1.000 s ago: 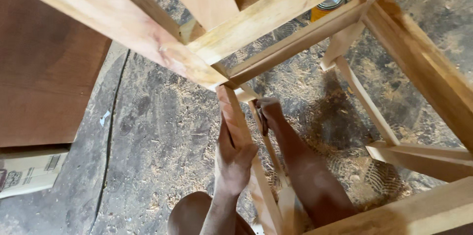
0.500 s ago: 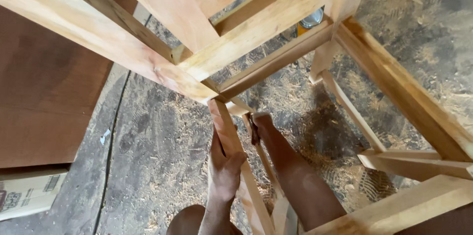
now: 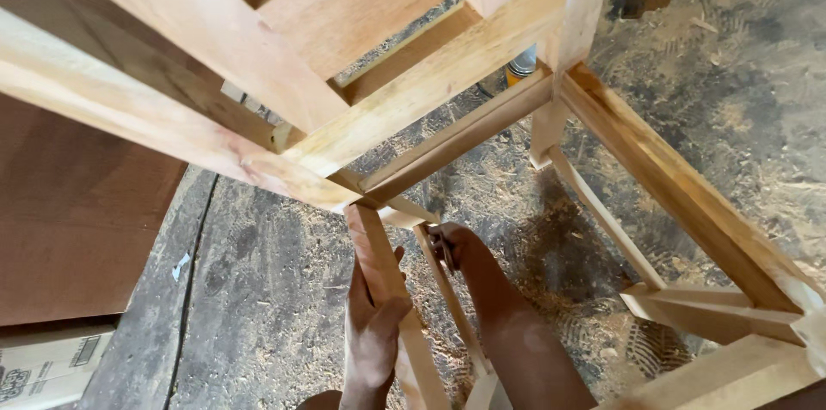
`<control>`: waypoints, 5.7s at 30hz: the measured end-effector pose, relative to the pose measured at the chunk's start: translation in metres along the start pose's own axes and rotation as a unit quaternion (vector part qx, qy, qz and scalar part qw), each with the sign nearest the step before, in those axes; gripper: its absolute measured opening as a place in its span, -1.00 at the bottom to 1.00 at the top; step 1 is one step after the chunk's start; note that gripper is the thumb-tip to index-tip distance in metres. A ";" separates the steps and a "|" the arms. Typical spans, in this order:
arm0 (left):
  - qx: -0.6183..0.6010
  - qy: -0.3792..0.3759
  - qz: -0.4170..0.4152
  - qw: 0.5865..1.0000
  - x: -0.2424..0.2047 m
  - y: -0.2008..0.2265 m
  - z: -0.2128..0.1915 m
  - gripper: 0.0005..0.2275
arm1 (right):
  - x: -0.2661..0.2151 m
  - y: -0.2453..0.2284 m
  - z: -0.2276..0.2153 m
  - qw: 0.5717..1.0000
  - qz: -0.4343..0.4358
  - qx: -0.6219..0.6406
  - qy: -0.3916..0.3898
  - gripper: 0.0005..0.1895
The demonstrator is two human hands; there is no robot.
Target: The person assembles a wooden chair by fitting various frame components together and using a small tool to join the pieces.
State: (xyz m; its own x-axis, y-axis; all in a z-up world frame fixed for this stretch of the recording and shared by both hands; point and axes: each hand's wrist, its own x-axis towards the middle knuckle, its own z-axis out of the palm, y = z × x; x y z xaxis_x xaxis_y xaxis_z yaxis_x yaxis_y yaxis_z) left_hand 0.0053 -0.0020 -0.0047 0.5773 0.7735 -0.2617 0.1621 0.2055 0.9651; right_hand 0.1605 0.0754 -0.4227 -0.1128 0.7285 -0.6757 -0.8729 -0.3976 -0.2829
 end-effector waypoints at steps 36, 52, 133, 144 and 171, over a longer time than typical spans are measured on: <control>0.054 -0.006 0.062 0.997 0.011 0.000 -0.009 -0.13 | -0.149 0.022 -0.011 0.918 -0.251 -0.225 0.209 -0.79; 0.370 -0.086 -0.072 0.922 0.018 0.086 -0.042 -0.28 | -0.406 0.141 -0.057 0.799 -0.014 -0.589 0.119 -0.85; 0.362 -0.012 0.294 0.884 0.137 0.027 0.196 -0.87 | -0.476 -0.118 0.100 0.677 -0.409 -0.523 0.318 -0.32; 0.337 -0.039 0.376 0.862 0.131 0.038 0.186 -0.84 | -0.476 -0.123 0.104 0.730 -0.391 -0.455 0.327 -0.39; 0.328 -0.035 0.458 0.825 0.136 0.001 0.188 -0.89 | -0.467 -0.123 0.091 0.603 -0.511 -0.526 0.313 -0.41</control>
State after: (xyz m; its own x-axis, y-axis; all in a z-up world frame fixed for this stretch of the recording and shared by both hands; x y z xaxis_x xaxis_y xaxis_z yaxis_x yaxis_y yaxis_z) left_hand 0.2342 -0.0088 -0.0406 0.7393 0.3827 0.5540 0.0178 -0.8336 0.5521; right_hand 0.2776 -0.1648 -0.0108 0.7184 0.6703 0.1862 0.4874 -0.2941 -0.8222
